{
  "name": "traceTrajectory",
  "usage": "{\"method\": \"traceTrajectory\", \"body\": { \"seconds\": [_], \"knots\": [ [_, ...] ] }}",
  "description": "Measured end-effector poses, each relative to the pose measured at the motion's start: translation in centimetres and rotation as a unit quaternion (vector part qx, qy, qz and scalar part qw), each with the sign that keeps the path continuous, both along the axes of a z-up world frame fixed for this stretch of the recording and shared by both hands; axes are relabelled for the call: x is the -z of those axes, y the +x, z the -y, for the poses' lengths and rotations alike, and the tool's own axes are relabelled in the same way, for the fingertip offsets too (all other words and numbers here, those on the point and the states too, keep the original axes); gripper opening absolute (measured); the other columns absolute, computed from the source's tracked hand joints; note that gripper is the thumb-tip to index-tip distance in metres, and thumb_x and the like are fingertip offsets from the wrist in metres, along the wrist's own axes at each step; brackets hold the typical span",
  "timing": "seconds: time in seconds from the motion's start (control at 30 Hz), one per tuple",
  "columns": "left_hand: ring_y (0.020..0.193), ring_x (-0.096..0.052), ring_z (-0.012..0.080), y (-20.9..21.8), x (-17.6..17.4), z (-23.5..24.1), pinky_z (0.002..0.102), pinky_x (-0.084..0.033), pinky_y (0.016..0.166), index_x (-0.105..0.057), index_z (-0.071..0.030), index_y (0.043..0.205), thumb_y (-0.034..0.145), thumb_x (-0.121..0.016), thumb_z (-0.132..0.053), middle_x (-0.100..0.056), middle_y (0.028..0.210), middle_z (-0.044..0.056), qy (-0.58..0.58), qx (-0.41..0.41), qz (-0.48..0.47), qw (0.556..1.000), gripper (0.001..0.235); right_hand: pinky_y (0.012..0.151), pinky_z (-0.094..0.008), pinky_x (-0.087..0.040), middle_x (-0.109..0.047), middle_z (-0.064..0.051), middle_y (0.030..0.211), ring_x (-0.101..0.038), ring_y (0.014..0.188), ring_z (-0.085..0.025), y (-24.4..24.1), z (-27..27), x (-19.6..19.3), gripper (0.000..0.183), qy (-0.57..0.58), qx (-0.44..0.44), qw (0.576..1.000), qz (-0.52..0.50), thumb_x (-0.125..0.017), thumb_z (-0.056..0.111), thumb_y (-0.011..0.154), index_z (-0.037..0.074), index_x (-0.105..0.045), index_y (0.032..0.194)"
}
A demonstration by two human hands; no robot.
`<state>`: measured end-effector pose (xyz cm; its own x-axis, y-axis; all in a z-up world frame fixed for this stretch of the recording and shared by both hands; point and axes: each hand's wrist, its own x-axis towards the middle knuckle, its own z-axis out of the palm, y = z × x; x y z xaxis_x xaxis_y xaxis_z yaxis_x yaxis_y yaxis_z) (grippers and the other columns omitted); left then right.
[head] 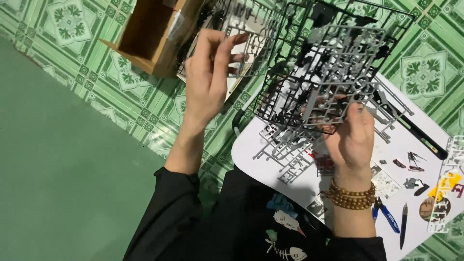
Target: The person uses blue-handled pliers to cut small plastic parts from white and black sprues. They handle multiple sprues, place cut pieces on the table, and consult an instruction sheet while working at a white table with green patterned wallpaper.
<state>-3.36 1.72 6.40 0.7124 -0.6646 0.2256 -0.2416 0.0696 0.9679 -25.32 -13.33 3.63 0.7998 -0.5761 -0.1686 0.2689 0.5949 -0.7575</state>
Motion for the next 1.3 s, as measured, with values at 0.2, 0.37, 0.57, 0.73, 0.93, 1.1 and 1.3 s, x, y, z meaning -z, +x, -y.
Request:
{"method": "traceTrajectory", "body": {
  "seconds": [0.2,0.37,0.57,0.73,0.93,1.1,1.3],
  "knots": [
    [0.075,-0.070,0.0204,-1.7,-1.7,-1.5,0.022,-0.051,0.054,-0.044,-0.005,0.096,0.104,-0.035,-0.025,-0.066,0.080,0.013,0.041,-0.148,0.090,0.984,0.024,0.111,-0.053,-0.049,-0.060,-0.018,0.124,-0.058,0.121,-0.033,0.6,-0.4,-0.2,0.024,0.024,0.012,0.999,0.033,-0.049,0.020,0.105,0.000,-0.061,0.110],
    [0.093,-0.071,0.0385,-1.9,1.5,-1.3,0.037,-0.068,0.063,-0.038,-0.008,0.099,0.105,-0.034,-0.014,-0.062,0.102,0.028,-0.119,0.038,-0.148,0.981,0.009,0.087,-0.034,-0.058,-0.063,-0.018,0.112,-0.064,0.097,-0.026,1.2,-1.4,-0.1,0.031,0.040,-0.004,0.999,0.002,-0.057,0.025,0.100,-0.005,-0.060,0.105],
    [0.109,-0.061,0.0220,-4.7,5.2,-1.2,0.030,-0.055,0.085,-0.040,-0.008,0.111,0.088,-0.073,-0.019,-0.063,0.118,0.017,-0.137,0.062,-0.247,0.957,0.042,0.056,-0.025,-0.044,-0.053,-0.006,0.062,-0.047,0.055,-0.009,1.2,-2.4,3.6,0.030,-0.176,0.068,0.975,-0.121,-0.055,0.022,0.101,0.007,-0.059,0.075],
    [0.108,-0.060,0.0167,-4.1,4.7,-2.1,0.030,-0.057,0.085,-0.049,-0.004,0.118,0.073,-0.085,0.001,-0.065,0.114,0.015,-0.101,0.051,-0.260,0.959,0.057,0.077,-0.033,-0.036,-0.047,-0.008,0.067,-0.041,0.075,-0.015,0.7,-1.9,5.2,0.033,-0.361,0.064,0.914,-0.172,-0.066,0.014,0.097,0.004,-0.056,0.067],
    [0.089,-0.066,0.0148,-6.1,8.0,-1.8,0.025,-0.059,0.071,-0.060,0.001,0.111,0.068,-0.087,-0.003,-0.069,0.096,0.013,-0.102,-0.035,-0.341,0.934,0.051,0.106,-0.050,-0.033,-0.046,-0.010,0.069,-0.048,0.085,-0.022,-0.4,-1.8,6.9,0.043,-0.449,0.032,0.877,-0.168,-0.063,0.027,0.097,0.004,-0.054,0.063],
    [0.088,-0.066,0.0148,-5.8,8.8,-2.9,0.026,-0.058,0.069,-0.060,0.002,0.109,0.070,-0.084,-0.002,-0.068,0.096,0.012,-0.145,-0.060,-0.387,0.909,0.046,0.112,-0.051,-0.036,-0.059,-0.016,0.102,-0.053,0.111,-0.024,2.7,-3.9,0.2,0.058,-0.348,0.024,0.933,-0.092,-0.035,0.052,0.103,0.003,-0.065,0.105],
    [0.074,-0.064,0.0203,-1.8,8.4,-6.2,0.037,-0.062,0.060,-0.059,-0.001,0.106,0.072,-0.082,-0.005,-0.063,0.085,0.012,-0.151,-0.086,-0.406,0.897,0.041,0.093,-0.045,-0.058,-0.058,-0.019,0.126,-0.062,0.113,-0.032,2.8,-3.6,-0.4,0.035,-0.262,0.096,0.955,-0.096,-0.052,0.022,0.100,-0.005,-0.055,0.122]
  ]
}}
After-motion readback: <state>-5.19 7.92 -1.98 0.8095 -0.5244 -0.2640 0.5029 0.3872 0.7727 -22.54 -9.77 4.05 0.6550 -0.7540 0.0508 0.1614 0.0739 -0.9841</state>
